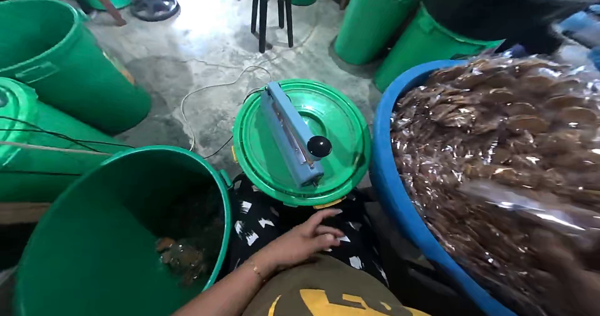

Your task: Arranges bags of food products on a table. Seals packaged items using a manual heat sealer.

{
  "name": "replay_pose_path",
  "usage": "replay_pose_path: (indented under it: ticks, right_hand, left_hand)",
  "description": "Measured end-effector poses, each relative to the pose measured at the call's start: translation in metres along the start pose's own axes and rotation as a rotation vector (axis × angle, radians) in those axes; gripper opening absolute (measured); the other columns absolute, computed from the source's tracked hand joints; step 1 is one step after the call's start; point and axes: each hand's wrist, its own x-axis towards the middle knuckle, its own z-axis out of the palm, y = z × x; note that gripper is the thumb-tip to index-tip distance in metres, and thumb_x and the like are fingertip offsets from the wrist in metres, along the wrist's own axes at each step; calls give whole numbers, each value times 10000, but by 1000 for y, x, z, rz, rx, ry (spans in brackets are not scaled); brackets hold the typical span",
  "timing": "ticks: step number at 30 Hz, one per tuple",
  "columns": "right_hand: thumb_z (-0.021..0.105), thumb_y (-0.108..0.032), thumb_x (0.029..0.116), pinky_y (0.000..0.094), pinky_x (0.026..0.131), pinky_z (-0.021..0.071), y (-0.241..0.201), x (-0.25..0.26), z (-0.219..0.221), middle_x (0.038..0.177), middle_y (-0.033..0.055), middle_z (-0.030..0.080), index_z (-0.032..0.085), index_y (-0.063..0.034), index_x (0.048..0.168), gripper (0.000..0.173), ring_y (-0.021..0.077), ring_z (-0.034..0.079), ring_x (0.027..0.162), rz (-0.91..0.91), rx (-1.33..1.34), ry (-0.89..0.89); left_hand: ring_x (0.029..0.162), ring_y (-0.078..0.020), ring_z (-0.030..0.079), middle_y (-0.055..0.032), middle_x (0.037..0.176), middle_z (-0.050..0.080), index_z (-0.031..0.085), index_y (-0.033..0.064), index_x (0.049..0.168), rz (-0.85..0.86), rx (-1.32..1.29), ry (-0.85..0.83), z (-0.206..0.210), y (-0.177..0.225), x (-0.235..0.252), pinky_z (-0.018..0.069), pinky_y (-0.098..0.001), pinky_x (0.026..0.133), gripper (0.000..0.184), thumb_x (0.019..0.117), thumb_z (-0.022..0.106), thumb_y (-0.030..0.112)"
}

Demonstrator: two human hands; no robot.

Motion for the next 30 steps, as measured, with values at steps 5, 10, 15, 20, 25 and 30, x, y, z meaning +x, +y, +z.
replay_pose_path:
  ticks: [5, 10, 15, 20, 25, 30]
  right_hand:
    - [699, -300, 920, 198, 929, 559, -50, -38, 172, 1186, -43, 691, 619, -34, 1265, 443, -22, 643, 1078, -47, 680, -289]
    - [641, -339, 972, 281, 882, 581, -60, -24, 191, 1087, -31, 707, 623, -44, 1228, 391, 67, 684, 973, 341, 963, -783]
    - [439, -77, 1064, 292, 736, 603, -78, -9, 221, 880, 8, 667, 580, -33, 1049, 148, 95, 681, 769, 681, 931, -746]
    - [479, -75, 1044, 172, 499, 434, -77, 19, 244, 686, -46, 522, 563, -42, 926, 149, 7, 471, 518, 508, 698, -638]
    - [581, -68, 1006, 385, 857, 548, -92, 70, 272, 972, 189, 710, 665, 116, 1127, 236, 212, 684, 899, 129, 252, -381]
    - [632, -32, 946, 433, 981, 526, -69, 128, 309, 1136, 288, 677, 592, 156, 1236, 348, 308, 674, 1057, 7, 267, -379]
  left_hand:
    - [1266, -127, 558, -143, 1505, 427, -38, 64, 1608, 247, -230, 267, 21, 20, 16, 494, -340, 1060, 732, 1078, 393, 328]
    - [1106, -106, 616, -117, 1341, 525, 275, 27, 1519, 271, -204, 598, -6, -10, 8, 551, -307, 934, 641, 991, 569, 241]
    - [934, -106, 653, -89, 1203, 572, 272, 54, 1491, 139, -198, 545, -22, -7, 6, 579, -294, 779, 725, 925, 650, 304]
    - [981, -193, 664, -157, 1235, 563, 299, 46, 1457, 125, -357, 669, -39, 0, 11, 589, -369, 816, 662, 899, 656, 70]
    - [1177, -243, 601, -227, 1374, 518, 341, 1, 1479, 173, -37, 880, -78, 34, 40, 532, -387, 968, 635, 931, 656, 60]
    - [1300, -344, 528, -282, 1456, 452, 305, 4, 1517, 110, 16, 966, -120, 51, 78, 472, -465, 1056, 686, 940, 668, 86]
